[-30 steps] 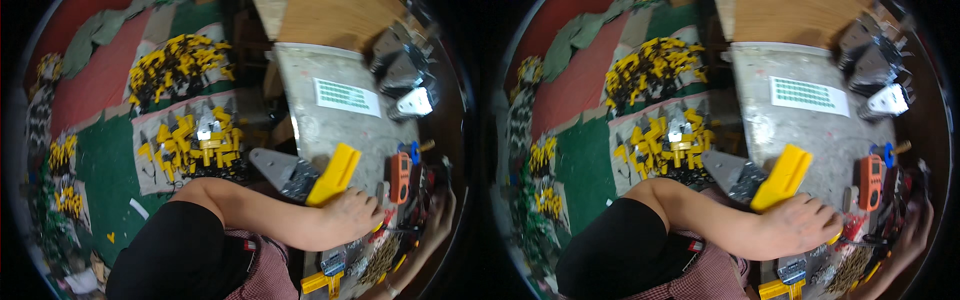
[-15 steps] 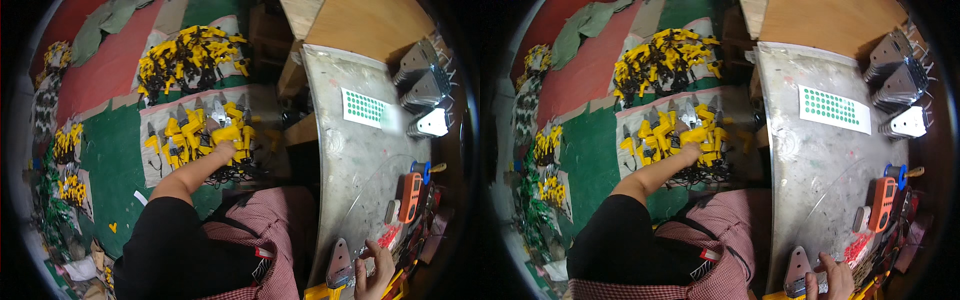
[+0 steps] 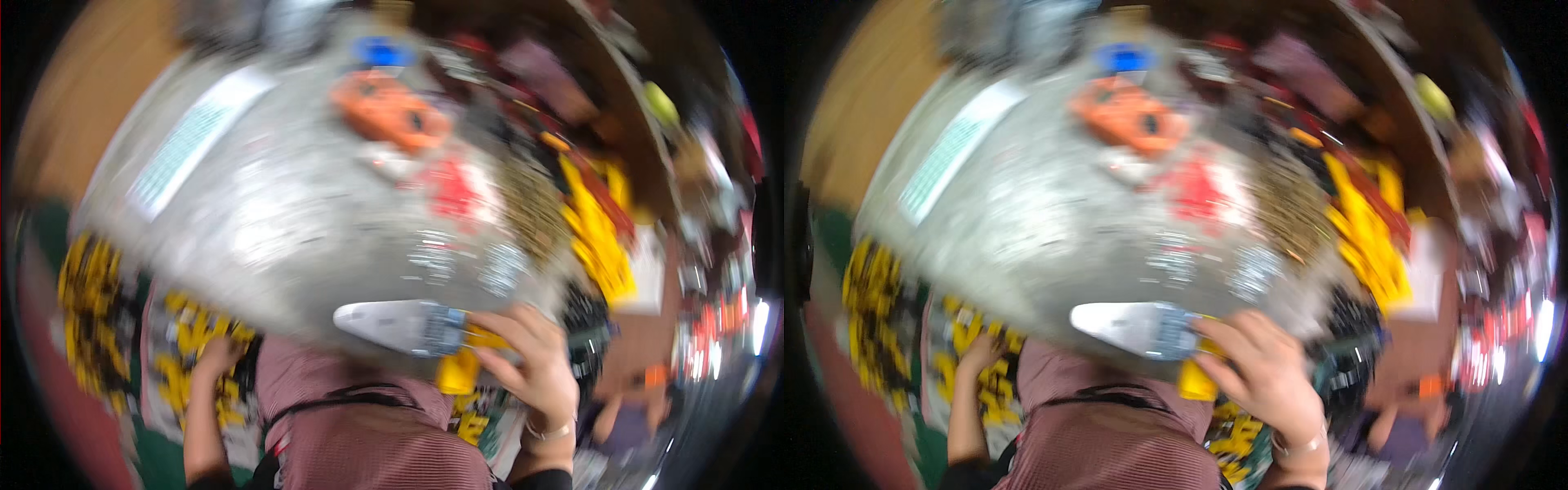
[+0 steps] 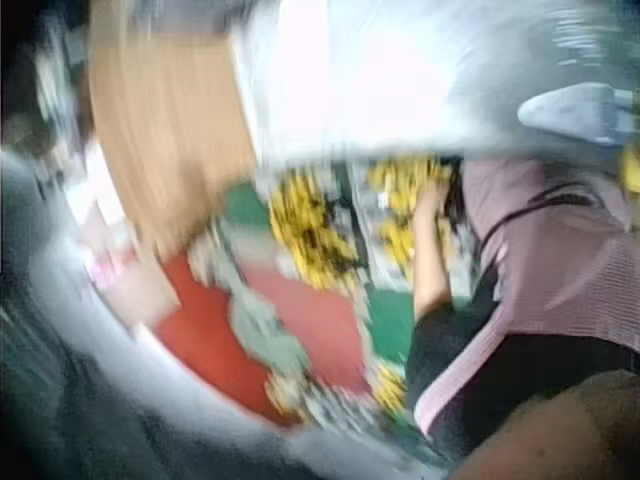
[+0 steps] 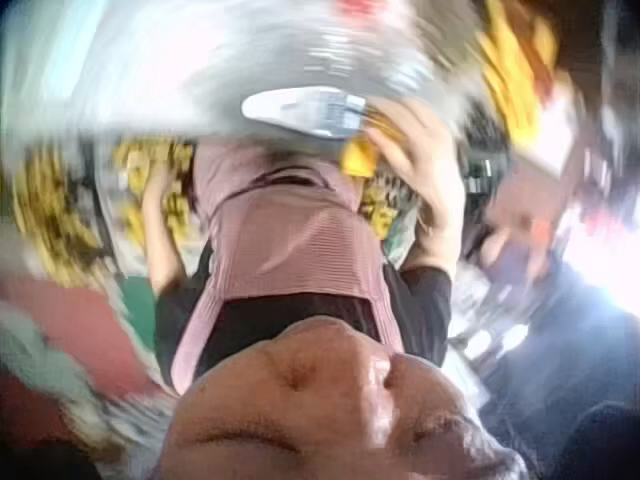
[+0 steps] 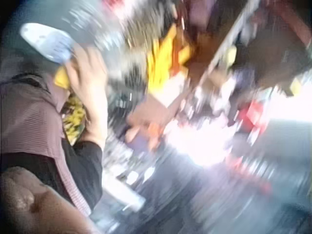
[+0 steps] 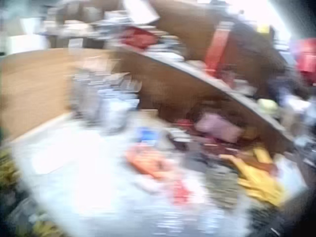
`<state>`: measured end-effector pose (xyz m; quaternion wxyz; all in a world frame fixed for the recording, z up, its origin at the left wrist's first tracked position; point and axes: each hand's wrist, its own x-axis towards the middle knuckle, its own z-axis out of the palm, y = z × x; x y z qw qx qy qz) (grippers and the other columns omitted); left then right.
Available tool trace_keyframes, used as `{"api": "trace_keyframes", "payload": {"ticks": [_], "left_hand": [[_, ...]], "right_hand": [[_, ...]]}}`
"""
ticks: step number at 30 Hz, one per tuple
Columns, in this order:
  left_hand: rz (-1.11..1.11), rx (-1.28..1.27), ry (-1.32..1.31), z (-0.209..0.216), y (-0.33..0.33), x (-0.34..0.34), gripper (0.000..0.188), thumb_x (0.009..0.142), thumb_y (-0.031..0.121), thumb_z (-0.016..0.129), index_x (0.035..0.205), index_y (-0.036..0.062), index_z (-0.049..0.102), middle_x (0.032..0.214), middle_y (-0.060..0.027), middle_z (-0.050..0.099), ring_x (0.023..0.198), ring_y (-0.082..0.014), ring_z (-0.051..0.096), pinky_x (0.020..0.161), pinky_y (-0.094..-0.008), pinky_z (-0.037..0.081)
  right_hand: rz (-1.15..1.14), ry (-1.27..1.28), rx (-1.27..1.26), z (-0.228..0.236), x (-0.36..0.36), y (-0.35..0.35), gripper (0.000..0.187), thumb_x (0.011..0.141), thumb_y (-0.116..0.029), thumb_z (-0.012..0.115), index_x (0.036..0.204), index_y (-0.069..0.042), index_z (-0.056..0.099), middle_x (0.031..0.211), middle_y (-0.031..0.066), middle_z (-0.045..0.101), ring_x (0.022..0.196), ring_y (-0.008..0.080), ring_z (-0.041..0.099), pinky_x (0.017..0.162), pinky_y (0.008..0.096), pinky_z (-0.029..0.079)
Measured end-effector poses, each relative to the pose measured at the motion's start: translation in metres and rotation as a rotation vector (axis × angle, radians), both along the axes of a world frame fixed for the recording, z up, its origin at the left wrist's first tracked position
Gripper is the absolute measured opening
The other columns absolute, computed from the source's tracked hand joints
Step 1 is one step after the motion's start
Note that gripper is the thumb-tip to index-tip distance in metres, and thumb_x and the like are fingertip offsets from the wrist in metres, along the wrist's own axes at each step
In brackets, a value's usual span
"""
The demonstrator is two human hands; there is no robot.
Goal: Assembling internal wiring and components into yellow plastic device housings using a soldering iron and electric screwdriver.
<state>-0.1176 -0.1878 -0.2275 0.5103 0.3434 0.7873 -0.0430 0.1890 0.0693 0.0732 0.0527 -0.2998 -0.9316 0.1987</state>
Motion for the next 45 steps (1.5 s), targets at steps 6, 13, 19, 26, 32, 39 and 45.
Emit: {"api": "trace_keyframes", "payload": {"ticks": [6,13,19,26,32,39,45], "left_hand": [[-0.301,0.544,-0.959,0.192,0.080,0.034,0.039,0.075,0.027,0.081,0.100,-0.0006,0.071,0.108,-0.0179,0.069,0.099,-0.0303,0.066,0.088,-0.0381,0.050],[-0.688,1.188,-0.005,0.228,0.173,0.142,0.087,0.068,0.036,0.082,0.139,0.0019,0.044,0.140,-0.0246,0.043,0.128,-0.0420,0.042,0.106,-0.0487,0.035],[-0.771,1.153,0.262,0.180,0.180,0.157,0.096,0.066,0.042,0.081,0.144,0.0072,0.038,0.134,-0.0264,0.047,0.120,-0.0462,0.044,0.103,-0.0517,0.036],[-0.765,1.258,0.417,0.195,0.183,0.128,0.085,0.066,0.037,0.083,0.137,0.0063,0.049,0.126,-0.0253,0.053,0.110,-0.0461,0.050,0.096,-0.0523,0.041],[-0.721,1.145,0.462,0.189,0.174,0.112,0.086,0.072,0.043,0.078,0.142,0.0059,0.043,0.127,-0.0270,0.052,0.114,-0.0474,0.047,0.101,-0.0528,0.037],[-0.697,1.159,0.304,0.203,0.176,0.108,0.084,0.077,0.045,0.074,0.143,0.0042,0.040,0.136,-0.0261,0.047,0.123,-0.0474,0.042,0.106,-0.0557,0.030],[-0.606,1.343,0.319,0.217,0.175,0.123,0.063,0.083,0.030,0.072,0.136,0.0034,0.049,0.130,-0.0233,0.053,0.120,-0.0436,0.047,0.102,-0.0527,0.036]], "right_hand": [[-0.394,0.245,0.207,-0.025,0.136,0.007,0.023,0.081,-0.010,0.068,0.104,-0.004,0.066,0.091,0.0111,0.062,0.081,0.0300,0.061,0.073,0.0370,0.051],[-1.502,0.553,0.503,-0.039,0.393,0.023,0.016,0.083,-0.013,0.067,0.092,-0.001,0.071,0.081,0.0112,0.070,0.077,0.0164,0.067,0.073,0.0289,0.051],[-1.636,0.063,0.132,-0.089,0.499,0.053,0.025,0.079,-0.026,0.073,0.086,-0.002,0.072,0.085,0.0150,0.071,0.083,0.0238,0.068,0.078,0.0360,0.052],[-1.705,0.033,0.656,-0.087,0.511,0.069,0.021,0.086,-0.027,0.062,0.089,-0.006,0.067,0.093,0.0194,0.068,0.089,0.0379,0.065,0.080,0.0467,0.050],[-1.593,-0.477,0.046,-0.042,0.467,0.051,0.025,0.086,-0.030,0.062,0.091,-0.007,0.070,0.099,0.0196,0.069,0.100,0.0366,0.064,0.085,0.0440,0.050],[-1.620,-0.153,0.529,-0.082,0.501,0.024,0.021,0.085,-0.024,0.058,0.089,-0.005,0.064,0.081,0.0208,0.068,0.083,0.0380,0.067,0.076,0.0472,0.052],[-1.485,0.370,0.683,-0.046,0.477,0.016,0.016,0.098,-0.019,0.049,0.093,-0.004,0.049,0.061,0.0069,0.058,0.052,0.0193,0.057,0.053,0.0361,0.044]]}}
